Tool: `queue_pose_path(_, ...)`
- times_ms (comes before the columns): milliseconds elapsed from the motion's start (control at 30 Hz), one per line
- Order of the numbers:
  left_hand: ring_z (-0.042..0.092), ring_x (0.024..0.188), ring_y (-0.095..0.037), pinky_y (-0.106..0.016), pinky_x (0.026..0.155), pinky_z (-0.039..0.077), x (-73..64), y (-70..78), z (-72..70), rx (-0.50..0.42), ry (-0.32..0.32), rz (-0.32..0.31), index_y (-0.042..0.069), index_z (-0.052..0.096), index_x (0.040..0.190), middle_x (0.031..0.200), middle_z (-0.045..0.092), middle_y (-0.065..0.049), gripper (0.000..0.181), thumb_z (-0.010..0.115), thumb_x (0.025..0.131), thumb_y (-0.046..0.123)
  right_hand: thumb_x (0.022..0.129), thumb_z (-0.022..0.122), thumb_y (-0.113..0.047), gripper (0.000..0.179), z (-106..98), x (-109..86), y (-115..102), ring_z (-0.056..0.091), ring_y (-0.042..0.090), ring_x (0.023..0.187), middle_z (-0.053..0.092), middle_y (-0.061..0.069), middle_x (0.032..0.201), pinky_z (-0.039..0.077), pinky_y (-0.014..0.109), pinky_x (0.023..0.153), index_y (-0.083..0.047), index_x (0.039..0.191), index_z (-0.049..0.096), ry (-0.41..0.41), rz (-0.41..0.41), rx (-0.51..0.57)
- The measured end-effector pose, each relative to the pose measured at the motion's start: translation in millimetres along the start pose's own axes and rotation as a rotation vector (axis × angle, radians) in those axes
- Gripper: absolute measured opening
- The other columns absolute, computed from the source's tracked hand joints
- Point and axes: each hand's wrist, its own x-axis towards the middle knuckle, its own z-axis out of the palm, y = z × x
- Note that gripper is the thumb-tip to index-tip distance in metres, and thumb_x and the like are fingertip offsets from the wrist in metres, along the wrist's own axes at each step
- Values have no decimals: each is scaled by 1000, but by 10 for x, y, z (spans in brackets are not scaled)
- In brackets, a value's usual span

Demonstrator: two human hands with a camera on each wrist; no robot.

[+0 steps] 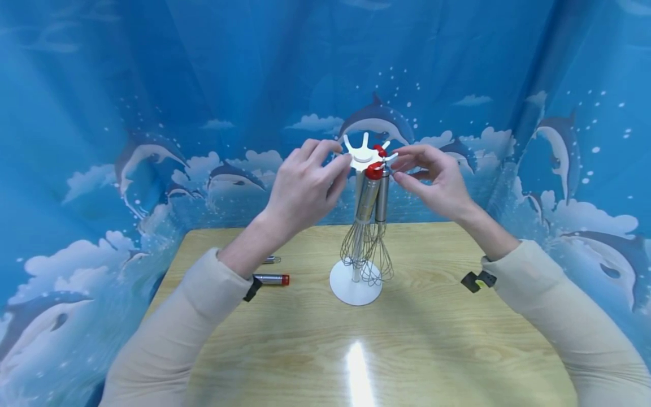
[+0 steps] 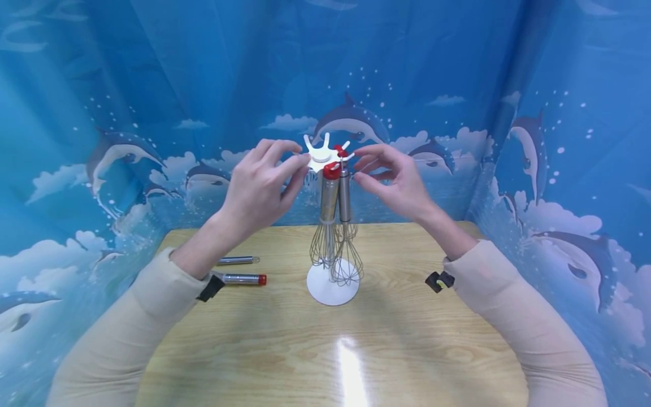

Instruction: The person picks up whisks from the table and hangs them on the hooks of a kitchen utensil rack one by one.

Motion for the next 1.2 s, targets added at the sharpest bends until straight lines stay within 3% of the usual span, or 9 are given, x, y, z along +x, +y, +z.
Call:
queue_pose_path(400, 67, 110, -30, -37, 82, 59, 5, 6, 11, -1, 6, -1, 13, 74, 119, 124, 73, -12, 23, 59, 107, 25, 90, 71, 10, 33, -72, 0, -111, 71, 0, 96, 71, -22, 107, 58, 14, 87, 8, 123, 69, 70, -68, -65)
queue_pose_path(900, 67, 110, -30, -37, 82, 59, 10, 10, 37, 3, 9, -1, 13, 75, 118, 123, 73, -12, 22, 60, 107, 25, 91, 74, 5, 31, -79, 30, -268, 70, -1, 97, 70, -25, 105, 57, 15, 91, 4, 122, 71, 79, -97, -139)
queue_pose_path(967, 67, 110, -30, -37, 82, 59, 10, 10, 40, 3, 11, -1, 12, 75, 118, 123, 73, -12, 21, 61, 107, 24, 91, 75, 4, 31, -77, 41, -285, 70, -1, 97, 71, -21, 105, 57, 16, 91, 3, 122, 71, 76, -100, -156)
queue_pose_path(1200, 67, 110, -30, -37, 81, 59, 9, 8, 44, 1, 13, -1, 12, 75, 118, 123, 73, -12, 22, 59, 108, 25, 90, 77, 4, 30, -71, 73, -293, 69, -5, 95, 76, 16, 103, 58, 17, 91, 4, 120, 72, 69, -120, -204)
